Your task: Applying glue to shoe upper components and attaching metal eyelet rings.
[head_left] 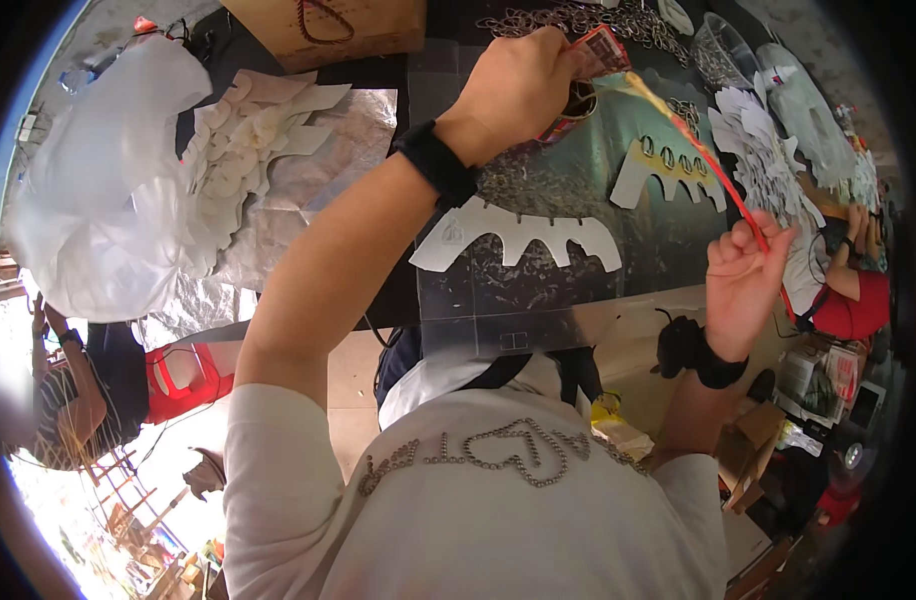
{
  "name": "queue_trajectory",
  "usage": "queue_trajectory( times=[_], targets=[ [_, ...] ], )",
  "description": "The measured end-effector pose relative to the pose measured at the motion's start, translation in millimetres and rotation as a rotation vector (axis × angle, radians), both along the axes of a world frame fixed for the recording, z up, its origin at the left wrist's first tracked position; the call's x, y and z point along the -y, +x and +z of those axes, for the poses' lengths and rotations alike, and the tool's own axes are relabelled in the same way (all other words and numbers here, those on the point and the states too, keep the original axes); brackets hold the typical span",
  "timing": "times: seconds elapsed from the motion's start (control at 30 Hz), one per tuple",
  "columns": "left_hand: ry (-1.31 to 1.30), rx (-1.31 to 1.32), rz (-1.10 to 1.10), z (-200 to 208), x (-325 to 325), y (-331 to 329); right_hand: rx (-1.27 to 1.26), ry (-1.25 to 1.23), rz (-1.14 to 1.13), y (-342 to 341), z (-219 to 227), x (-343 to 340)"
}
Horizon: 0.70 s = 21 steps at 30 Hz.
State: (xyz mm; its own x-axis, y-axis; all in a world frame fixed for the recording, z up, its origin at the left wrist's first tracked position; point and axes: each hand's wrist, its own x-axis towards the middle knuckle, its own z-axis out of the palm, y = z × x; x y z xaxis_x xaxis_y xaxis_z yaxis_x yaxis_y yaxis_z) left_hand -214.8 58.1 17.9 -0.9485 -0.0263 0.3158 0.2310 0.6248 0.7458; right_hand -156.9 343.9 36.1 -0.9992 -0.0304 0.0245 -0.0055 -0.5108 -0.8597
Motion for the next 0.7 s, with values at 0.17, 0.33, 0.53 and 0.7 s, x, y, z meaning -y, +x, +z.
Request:
queue_trajectory(
  times=[0.17, 0.33, 0.53, 0.7],
  targets=[
    [0.056, -0.138, -0.04, -12.7, 0.5, -3.5, -0.126, 0.412, -0.198, 0.2, 7.7, 25.0],
    [0.066, -0.06, -0.068, 2.3, -5.6, 5.9, -0.044, 0.747, -0.013, -28.1, 35.0, 17.0],
    [-0.054, -0.125, -0.184, -12.2, -3.5, 4.8, 0.002, 0.56, 0.326, -45.0, 41.7, -1.9],
    [-0.179, -0.142, -0.2, -6.6, 3.9, -4.5, -0.056, 0.415, 0.451, -42.9, 22.2, -18.0]
  ],
)
